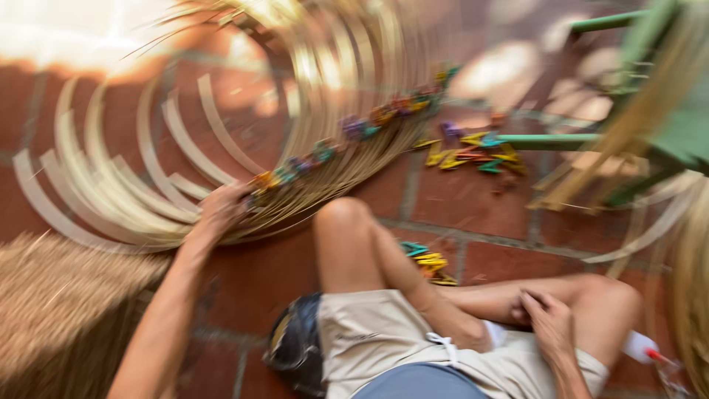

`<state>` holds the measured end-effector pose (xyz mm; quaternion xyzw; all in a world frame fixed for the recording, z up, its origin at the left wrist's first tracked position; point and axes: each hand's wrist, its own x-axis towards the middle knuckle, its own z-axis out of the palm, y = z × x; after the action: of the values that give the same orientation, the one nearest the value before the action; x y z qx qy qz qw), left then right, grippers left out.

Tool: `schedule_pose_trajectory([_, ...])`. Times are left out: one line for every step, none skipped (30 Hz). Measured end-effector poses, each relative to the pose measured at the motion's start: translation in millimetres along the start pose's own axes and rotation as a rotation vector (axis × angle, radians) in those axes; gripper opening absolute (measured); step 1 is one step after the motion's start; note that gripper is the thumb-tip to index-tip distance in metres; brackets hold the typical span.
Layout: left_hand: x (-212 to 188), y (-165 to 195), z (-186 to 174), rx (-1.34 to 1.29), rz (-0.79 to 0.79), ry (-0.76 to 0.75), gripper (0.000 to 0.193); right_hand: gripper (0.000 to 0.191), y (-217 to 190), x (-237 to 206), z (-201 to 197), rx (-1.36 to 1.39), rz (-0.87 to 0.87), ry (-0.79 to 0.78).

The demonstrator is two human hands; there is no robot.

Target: The person sits on a tiled floor and repeatedly applies glue to thin bamboo strips, then secures them with colorful clothespins. They handle the strips one at a time, arranging them in a curved formation on the floor.

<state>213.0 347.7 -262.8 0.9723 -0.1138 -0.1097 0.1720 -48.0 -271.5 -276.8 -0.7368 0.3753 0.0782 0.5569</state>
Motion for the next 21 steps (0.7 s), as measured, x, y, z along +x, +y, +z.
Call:
schedule_pose_trajectory([-4, 2, -6, 0.03, -0.115, -0.059, 0.038, 0.022, -11, 4, -2, 0.018, -0.107, 0.034])
schedule_pose_trajectory([-8, 4, -13, -0.007, 0.026, 0.052, 0.034, 0.021, -23, 10, -4, 0.034, -0.214, 0.068])
schedule_pose_trajectory([-14, 9, -18, -0.078, -0.041, 0.111, 0.035, 0.019, -37, 16, -6, 0.084, -0.186, 0.138])
schedule_pose_trajectory([-17, 15, -25, 0.019, -0.11, 0.112, 0.037, 0.018, -51, 24, -9, 0.135, -0.155, 0.194])
schedule_pose_trajectory([-24, 21, -29, -0.056, -0.105, 0.224, 0.031, 0.017, -65, 32, -12, 0.162, -0.216, 0.231])
schedule_pose_trajectory([-33, 29, -31, -0.132, -0.108, 0.335, 0.025, 0.016, -80, 41, -15, 0.186, -0.277, 0.261])
schedule_pose_trajectory([-38, 40, -32, -0.272, -0.148, 0.357, 0.022, 0.016, -95, 51, -17, 0.125, -0.34, 0.318])
schedule_pose_trajectory([-44, 53, -31, -0.412, -0.19, 0.38, 0.02, 0.017, -110, 61, -21, 0.063, -0.404, 0.371])
schedule_pose_trajectory([-49, 67, -28, -0.552, -0.236, 0.397, 0.017, 0.017, -124, 71, -22, 0.057, -0.41, 0.409])
schedule_pose_trajectory([-54, 83, -23, -0.619, -0.214, 0.406, 0.017, 0.018, -139, 80, -24, 0.05, -0.414, 0.444])
schedule_pose_trajectory([-57, 99, -16, -0.685, -0.192, 0.418, 0.018, 0.018, -154, 89, -25, 0.012, -0.496, 0.477])
schedule_pose_trajectory([-61, 116, -8, -0.751, -0.169, 0.426, 0.018, 0.017, -168, 98, -26, -0.028, -0.575, 0.511])
schedule_pose_trajectory([-64, 135, 3, -0.838, -0.106, 0.393, 0.019, 0.016, -182, 105, -27, -0.046, -0.623, 0.566])
schedule_pose_trajectory([-65, 154, 16, -0.924, -0.04, 0.364, 0.021, 0.015, -195, 111, -26, -0.065, -0.675, 0.62])
schedule_pose_trajectory([-66, 173, 32, -1.057, -0.11, 0.303, 0.02, 0.014, -208, 117, -26, -0.083, -0.729, 0.674])
schedule_pose_trajectory([-69, 193, 48, -1.185, -0.184, 0.239, 0.02, 0.014, -220, 123, -26, -0.115, -0.791, 0.707])
schedule_pose_trajectory([-68, 211, 65, -1.198, -0.111, 0.208, 0.021, 0.015, -231, 128, -25, -0.145, -0.853, 0.74])
schedule_pose_trajectory([-67, 229, 82, -1.209, -0.039, 0.173, 0.022, 0.015, -240, 134, -25, -0.177, -0.912, 0.775])
schedule_pose_trajectory([-68, 245, 98, -1.257, -0.08, 0.116, 0.021, 0.017, -247, 140, -25, -0.204, -0.794, 0.717])
schedule_pose_trajectory([-69, 259, 112, -1.304, -0.121, 0.056, 0.022, 0.019, -253, 147, -26, -0.23, -0.676, 0.657])
schedule_pose_trajectory([-71, 271, 125, -1.352, -0.118, -0.001, 0.023, 0.021, -257, 153, -28, -0.255, -0.559, 0.599])
